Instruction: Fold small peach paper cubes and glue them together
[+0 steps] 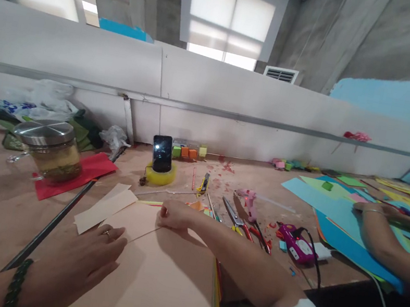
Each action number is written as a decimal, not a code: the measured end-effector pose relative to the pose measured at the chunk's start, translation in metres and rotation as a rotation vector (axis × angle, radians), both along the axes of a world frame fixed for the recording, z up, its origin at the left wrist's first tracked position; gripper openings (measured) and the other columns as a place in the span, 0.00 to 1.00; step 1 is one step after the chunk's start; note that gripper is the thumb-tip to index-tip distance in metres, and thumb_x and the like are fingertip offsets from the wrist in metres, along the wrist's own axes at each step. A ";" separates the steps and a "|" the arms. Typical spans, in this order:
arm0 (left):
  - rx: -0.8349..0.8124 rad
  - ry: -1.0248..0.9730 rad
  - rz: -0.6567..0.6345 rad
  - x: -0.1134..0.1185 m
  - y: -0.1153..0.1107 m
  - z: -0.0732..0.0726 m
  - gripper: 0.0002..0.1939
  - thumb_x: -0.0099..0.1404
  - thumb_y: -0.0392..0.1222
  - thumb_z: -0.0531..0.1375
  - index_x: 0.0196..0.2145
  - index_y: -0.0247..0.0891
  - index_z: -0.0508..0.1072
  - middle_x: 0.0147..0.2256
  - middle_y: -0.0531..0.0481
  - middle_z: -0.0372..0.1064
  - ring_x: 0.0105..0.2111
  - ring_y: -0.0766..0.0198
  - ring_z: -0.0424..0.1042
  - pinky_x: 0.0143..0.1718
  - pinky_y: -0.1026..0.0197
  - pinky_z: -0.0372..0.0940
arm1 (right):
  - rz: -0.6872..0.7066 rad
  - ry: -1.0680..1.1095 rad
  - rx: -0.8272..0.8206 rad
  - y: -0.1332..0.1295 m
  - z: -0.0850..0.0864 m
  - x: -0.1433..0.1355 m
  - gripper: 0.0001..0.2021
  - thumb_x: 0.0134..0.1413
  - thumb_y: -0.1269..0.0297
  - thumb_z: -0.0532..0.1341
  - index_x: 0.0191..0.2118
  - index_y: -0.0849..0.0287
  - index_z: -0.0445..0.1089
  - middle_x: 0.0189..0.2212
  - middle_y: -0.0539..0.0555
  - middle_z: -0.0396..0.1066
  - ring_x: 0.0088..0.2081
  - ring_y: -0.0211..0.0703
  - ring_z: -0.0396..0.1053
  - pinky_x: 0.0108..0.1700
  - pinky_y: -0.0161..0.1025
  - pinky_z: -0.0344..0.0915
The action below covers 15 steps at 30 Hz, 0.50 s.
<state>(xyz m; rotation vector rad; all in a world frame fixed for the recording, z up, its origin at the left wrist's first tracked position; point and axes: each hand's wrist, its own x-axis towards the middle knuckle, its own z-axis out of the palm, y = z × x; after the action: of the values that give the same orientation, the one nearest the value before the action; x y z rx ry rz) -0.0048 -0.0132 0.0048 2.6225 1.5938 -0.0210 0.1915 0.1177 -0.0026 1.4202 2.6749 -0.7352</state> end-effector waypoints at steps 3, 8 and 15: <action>-0.003 0.043 0.041 0.006 -0.003 0.005 0.10 0.60 0.38 0.53 0.40 0.41 0.70 0.42 0.42 0.68 0.43 0.48 0.66 0.42 0.48 0.62 | 0.016 -0.018 0.018 0.000 -0.002 -0.002 0.09 0.48 0.65 0.64 0.37 0.61 0.75 0.36 0.55 0.77 0.35 0.43 0.72 0.29 0.31 0.58; -0.019 0.068 0.003 0.010 -0.001 0.002 0.19 0.59 0.36 0.52 0.49 0.41 0.69 0.43 0.40 0.68 0.44 0.46 0.66 0.42 0.46 0.63 | 0.038 -0.048 0.028 0.004 0.003 0.004 0.06 0.47 0.67 0.63 0.34 0.60 0.76 0.33 0.54 0.77 0.34 0.43 0.72 0.29 0.31 0.58; -0.025 0.078 0.007 0.012 0.003 -0.002 0.16 0.59 0.34 0.52 0.44 0.39 0.70 0.39 0.40 0.68 0.42 0.49 0.66 0.43 0.48 0.63 | 0.045 0.011 0.071 0.001 0.002 -0.021 0.09 0.51 0.61 0.61 0.35 0.60 0.75 0.34 0.55 0.77 0.35 0.43 0.71 0.30 0.32 0.59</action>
<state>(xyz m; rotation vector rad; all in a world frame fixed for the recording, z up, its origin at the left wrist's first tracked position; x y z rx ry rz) 0.0076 -0.0101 0.0032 2.6276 1.6158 -0.1430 0.1708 0.1188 -0.0009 1.3699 2.7576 -0.6526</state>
